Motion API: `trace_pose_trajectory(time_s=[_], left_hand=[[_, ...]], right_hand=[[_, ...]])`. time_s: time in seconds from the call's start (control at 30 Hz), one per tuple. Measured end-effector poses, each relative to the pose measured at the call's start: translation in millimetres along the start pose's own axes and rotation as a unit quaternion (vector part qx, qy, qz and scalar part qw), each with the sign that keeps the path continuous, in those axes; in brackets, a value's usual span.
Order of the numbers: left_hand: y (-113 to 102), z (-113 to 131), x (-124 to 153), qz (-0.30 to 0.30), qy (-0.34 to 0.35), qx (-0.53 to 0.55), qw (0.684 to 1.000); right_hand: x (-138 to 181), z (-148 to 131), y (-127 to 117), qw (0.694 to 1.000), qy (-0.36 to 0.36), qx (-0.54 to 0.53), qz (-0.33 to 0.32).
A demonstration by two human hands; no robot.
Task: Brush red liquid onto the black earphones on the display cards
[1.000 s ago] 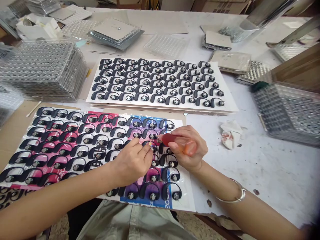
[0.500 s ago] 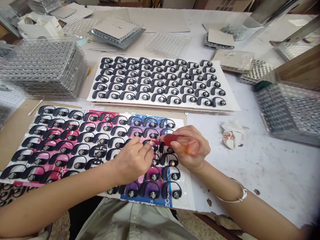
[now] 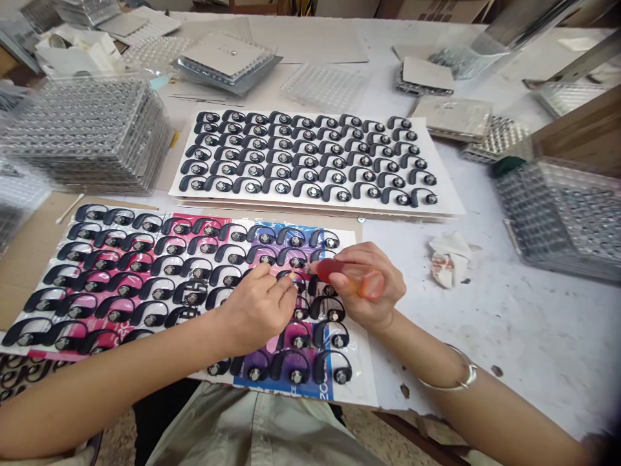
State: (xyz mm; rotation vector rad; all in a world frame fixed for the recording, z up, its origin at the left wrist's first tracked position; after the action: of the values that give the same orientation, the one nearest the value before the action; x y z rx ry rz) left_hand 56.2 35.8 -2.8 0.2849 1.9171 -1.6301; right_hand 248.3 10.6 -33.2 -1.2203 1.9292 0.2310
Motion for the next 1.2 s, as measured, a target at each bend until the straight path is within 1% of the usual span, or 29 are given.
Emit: trace_pose_trajectory(time_s=[0.13,0.3,0.43,0.57,0.77,0.93,1.2], left_hand=[[-1,-2,0,-0.011,-0.003,0.016,1.0],[0,-7,1,-0.01,-0.028,0.061,0.998],[0,-16,1,-0.022,-0.05,0.137,0.989],[-1,-26,-1,-0.049,-0.082,0.193,0.977],[-1,-34,-1,-0.065,-0.112,0.222,0.966],[-1,-39,0,-0.094,-0.137,0.264,0.95],[0,-46,-1,-0.113,-0.167,0.293,0.934]], right_hand=[[-1,-1,0,1.0,-0.004,0.015,-0.004],[-1,-2,0,1.0,-0.003,0.021,-0.005],[-2,-4,0,1.0,-0.012,0.017,-0.007],[-3,-3,1,1.0,-0.018,0.009,-0.01],[0,2,-1,1.0,-0.007,0.01,0.006],[1,2,0,1.0,-0.006,0.018,-0.005],[-1,0,0,1.0,-0.014,-0.001,-0.006]])
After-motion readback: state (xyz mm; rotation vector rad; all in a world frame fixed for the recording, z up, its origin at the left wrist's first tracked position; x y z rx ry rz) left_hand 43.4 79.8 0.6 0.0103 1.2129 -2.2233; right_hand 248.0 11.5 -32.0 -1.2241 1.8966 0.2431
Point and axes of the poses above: each hand's wrist, its own x-axis away from the middle knuckle, its own y-axis out of the palm, z = x × y, the point moved 2 cm from there along -x, towards the middle knuckle, and after that the axes turned 3 degrees about z, right-handed, at the moved point
